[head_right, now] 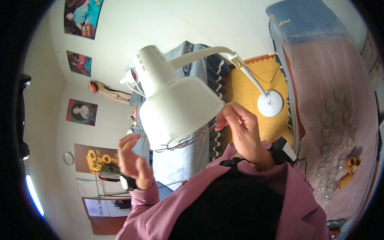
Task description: The person assembles a white lamp by attaching a metal wire cage to the lamp head. They repeatedly remove and reattach the cage, adjusting its fit around the red bulb area, and finally secure it in place.
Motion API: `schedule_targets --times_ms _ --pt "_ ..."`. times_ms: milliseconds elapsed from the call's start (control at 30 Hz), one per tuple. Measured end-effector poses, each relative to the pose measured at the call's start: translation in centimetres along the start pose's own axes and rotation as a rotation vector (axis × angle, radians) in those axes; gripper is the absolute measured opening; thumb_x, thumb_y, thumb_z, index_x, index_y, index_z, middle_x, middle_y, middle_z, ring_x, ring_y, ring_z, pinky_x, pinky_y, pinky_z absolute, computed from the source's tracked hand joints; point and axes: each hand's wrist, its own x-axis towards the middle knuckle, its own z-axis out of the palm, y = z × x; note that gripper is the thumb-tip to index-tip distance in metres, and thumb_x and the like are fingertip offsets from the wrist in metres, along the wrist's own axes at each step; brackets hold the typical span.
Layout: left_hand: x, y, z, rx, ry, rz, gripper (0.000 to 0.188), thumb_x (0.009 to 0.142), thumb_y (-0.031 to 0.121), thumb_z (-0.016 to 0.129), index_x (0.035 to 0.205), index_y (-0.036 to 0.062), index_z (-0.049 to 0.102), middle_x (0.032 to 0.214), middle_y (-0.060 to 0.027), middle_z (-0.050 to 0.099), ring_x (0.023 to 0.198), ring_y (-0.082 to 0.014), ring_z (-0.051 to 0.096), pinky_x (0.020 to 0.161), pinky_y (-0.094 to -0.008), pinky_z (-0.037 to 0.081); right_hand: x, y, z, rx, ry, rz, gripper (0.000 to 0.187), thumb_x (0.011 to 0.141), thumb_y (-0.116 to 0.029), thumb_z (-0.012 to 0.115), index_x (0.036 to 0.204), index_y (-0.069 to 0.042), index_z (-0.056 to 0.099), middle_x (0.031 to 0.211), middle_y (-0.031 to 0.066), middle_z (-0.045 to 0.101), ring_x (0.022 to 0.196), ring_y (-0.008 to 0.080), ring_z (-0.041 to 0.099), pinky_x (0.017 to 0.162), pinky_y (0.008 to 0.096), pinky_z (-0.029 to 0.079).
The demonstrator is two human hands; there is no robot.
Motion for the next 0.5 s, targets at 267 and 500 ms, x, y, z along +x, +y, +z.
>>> schedule_targets --times_ms 267,500 --pt "-8.5 -4.0 8.1 -0.424 0.185 -0.536 0.051 0.083 -0.007 0.075 0.132 -0.0017 0.061 0.123 -0.0126 0.067 0.111 -0.0203 0.066 0.093 -0.0334 0.056 -0.1 1.1 -0.5 0.0 0.079 -0.117 0.024 0.107 -0.021 0.051 0.102 -0.001 0.062 0.092 0.0064 0.065 0.073 0.0132 0.06 0.069 0.0287 0.052" --pt "-8.6 -4.8 12.8 -0.675 0.37 -0.435 0.043 0.082 -0.005 0.078 0.124 -0.002 0.067 0.106 -0.0125 0.071 0.092 -0.0174 0.071 0.083 -0.0284 0.057 -0.2 1.1 -1.3 -0.05 0.163 -0.198 0.018 0.105 -0.019 0.053 0.104 -0.005 0.063 0.09 0.0036 0.065 0.078 0.012 0.057 0.07 0.0279 0.045"
